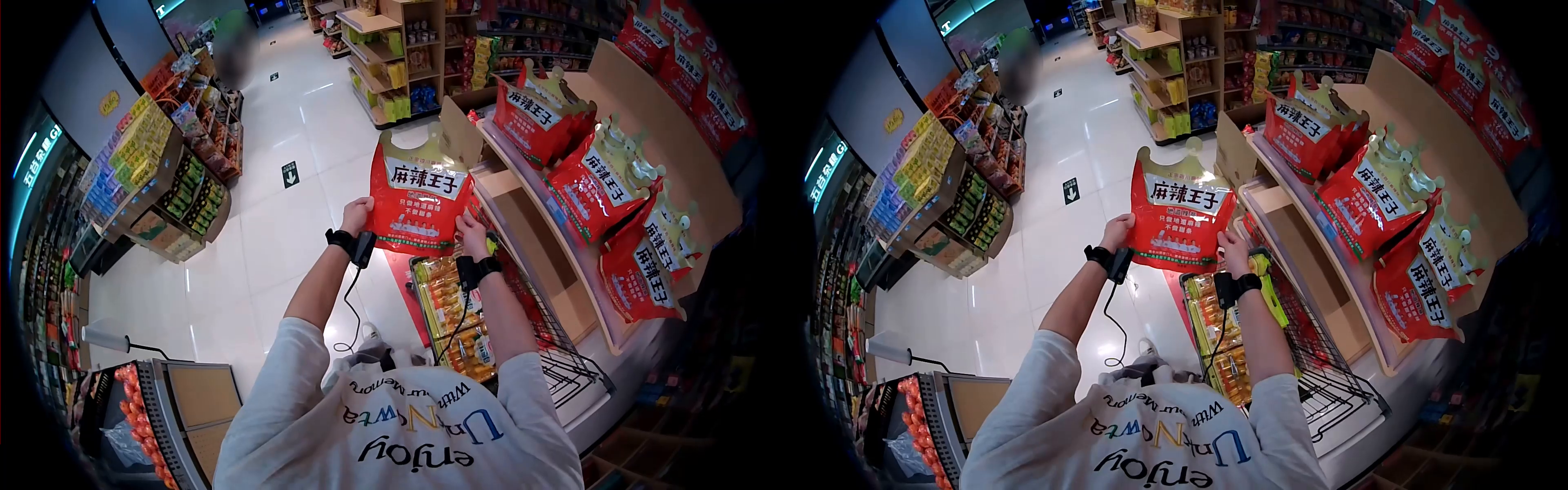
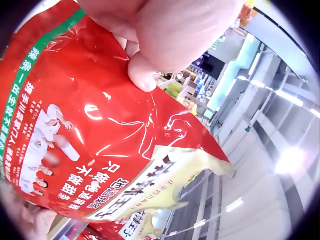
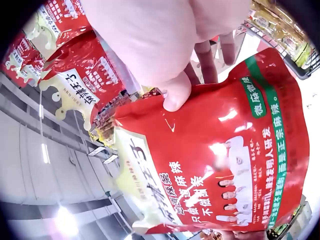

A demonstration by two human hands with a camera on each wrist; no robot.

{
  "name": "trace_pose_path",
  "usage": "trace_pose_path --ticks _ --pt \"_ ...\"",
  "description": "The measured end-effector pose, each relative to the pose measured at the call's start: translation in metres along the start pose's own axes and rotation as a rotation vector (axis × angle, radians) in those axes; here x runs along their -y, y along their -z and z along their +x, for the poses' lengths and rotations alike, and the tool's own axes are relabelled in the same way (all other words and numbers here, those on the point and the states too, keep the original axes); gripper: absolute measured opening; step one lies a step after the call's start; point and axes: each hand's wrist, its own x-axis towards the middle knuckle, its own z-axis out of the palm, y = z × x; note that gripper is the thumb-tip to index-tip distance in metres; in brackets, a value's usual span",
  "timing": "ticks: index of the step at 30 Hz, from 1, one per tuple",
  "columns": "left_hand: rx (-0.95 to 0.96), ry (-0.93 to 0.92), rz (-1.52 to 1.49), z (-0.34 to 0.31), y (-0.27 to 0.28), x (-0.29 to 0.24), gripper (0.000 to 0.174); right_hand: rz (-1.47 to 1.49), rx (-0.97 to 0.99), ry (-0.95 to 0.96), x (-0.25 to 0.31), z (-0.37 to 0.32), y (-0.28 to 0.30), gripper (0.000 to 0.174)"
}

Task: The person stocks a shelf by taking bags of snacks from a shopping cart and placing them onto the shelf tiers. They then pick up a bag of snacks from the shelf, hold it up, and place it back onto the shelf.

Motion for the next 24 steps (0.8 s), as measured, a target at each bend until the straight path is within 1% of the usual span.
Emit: trace_pose_path --ticks 1,2,4,7,9,10,12,15,18,20,22,24 --pt "0.0 0.0 -0.007 0.001 0.002 -0.002 0.02 0.042 -0.045 0.029 0.003 0.0 -0.006 0.014" --pt "-0.013 0.038 -0.029 0.002 0.005 -0.004 0.021 0.034 -0.043 0.03 0.004 0.003 -0.007 0.014" --pt "-0.029 0.075 -0.059 0.007 0.011 -0.004 0.023 0.212 0.013 -0.029 0.012 0.006 -0.013 0.013" --pt "-0.042 0.074 -0.074 0.021 0.02 0.01 0.024 0.144 0.018 -0.027 0.029 0.002 -0.018 0.012" --pt "-0.004 0.061 -0.27 0.033 0.023 0.024 0.023 0.128 0.054 -0.02 0.034 0.004 -0.018 0.012" --pt "-0.004 0.064 -0.273 0.034 0.025 0.023 0.023 0.116 0.091 -0.01 0.037 0.005 -0.018 0.013" --pt "0.018 0.092 -0.198 0.036 0.029 0.021 0.023 0.09 0.06 -0.021 0.043 0.007 -0.022 0.012" --pt "-0.023 0.076 -0.258 0.038 0.025 0.023 0.023 0.078 0.059 -0.02 0.04 0.014 -0.02 0.012" --pt "-0.004 0.081 -0.269 0.039 0.026 0.024 0.023 0.099 0.063 0.013 0.047 0.008 -0.025 0.012" --pt "-0.005 0.088 -0.237 0.028 0.025 0.01 0.023 -0.263 -0.016 0.254 0.082 -0.024 -0.044 0.012" --pt "-0.006 0.094 -0.204 0.024 0.025 0.007 0.023 -0.311 -0.043 0.263 0.097 -0.036 -0.053 0.012" --pt "-0.001 0.101 -0.232 0.026 0.027 0.011 0.022 -0.357 -0.071 0.27 0.098 -0.039 -0.054 0.012"
